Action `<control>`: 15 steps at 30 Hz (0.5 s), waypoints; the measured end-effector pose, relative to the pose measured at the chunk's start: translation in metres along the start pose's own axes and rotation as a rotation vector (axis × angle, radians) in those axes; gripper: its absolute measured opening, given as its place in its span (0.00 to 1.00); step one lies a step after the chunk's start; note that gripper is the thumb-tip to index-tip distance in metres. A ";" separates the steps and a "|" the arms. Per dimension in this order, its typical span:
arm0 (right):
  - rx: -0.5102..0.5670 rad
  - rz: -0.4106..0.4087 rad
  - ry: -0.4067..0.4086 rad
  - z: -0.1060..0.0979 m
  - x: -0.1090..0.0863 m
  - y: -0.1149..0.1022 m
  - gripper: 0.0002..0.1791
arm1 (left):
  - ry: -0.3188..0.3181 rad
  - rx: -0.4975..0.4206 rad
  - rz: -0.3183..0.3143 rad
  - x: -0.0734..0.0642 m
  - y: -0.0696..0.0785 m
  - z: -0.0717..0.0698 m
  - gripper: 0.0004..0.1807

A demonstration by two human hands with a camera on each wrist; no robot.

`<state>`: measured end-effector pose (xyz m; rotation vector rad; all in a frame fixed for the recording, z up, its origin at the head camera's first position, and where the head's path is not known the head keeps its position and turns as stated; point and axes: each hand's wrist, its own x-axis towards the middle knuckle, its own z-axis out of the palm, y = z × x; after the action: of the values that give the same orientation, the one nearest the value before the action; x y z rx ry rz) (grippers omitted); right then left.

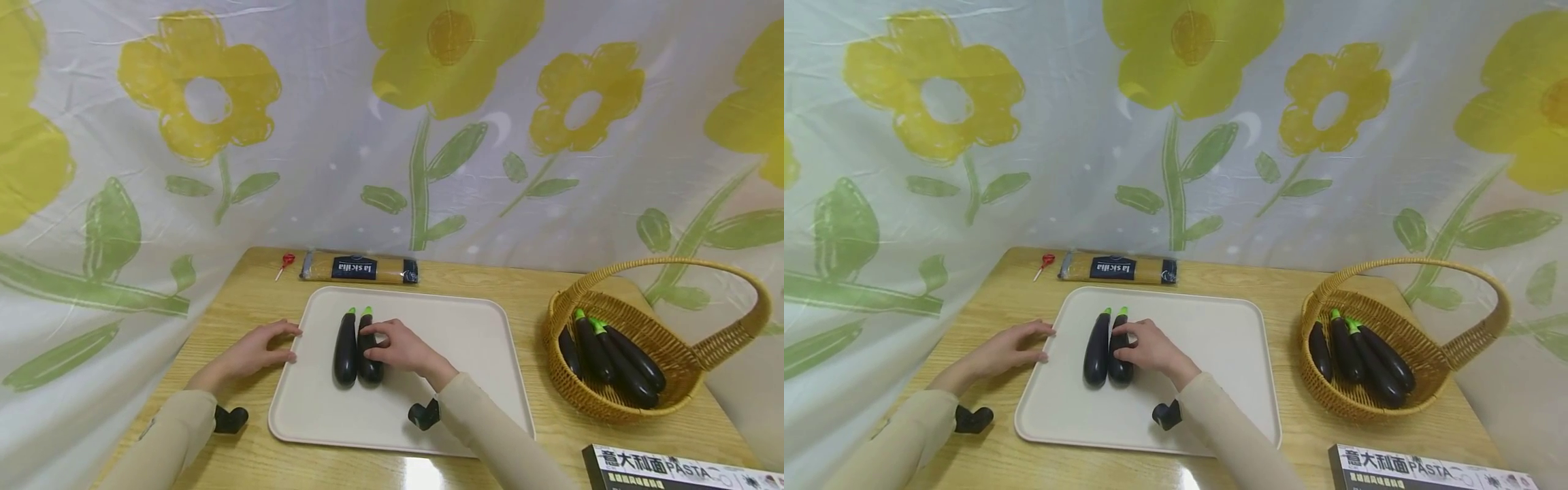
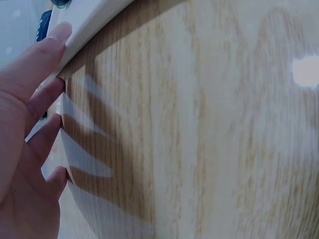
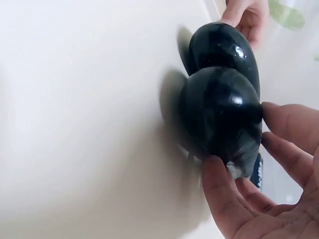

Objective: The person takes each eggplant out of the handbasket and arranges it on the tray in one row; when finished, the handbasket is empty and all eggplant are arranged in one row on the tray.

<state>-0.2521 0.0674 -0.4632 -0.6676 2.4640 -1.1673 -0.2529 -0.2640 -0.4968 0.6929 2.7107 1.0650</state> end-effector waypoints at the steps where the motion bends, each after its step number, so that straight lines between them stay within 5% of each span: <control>1: 0.003 0.002 0.001 0.000 0.000 -0.001 0.23 | 0.002 -0.001 -0.001 0.000 0.000 0.000 0.24; 15: 0.049 -0.007 -0.024 0.002 -0.003 -0.003 0.23 | -0.002 0.012 -0.013 0.000 -0.004 0.001 0.25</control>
<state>-0.2485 0.0663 -0.4618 -0.6725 2.4068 -1.2115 -0.2536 -0.2660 -0.5004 0.6766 2.7179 1.0458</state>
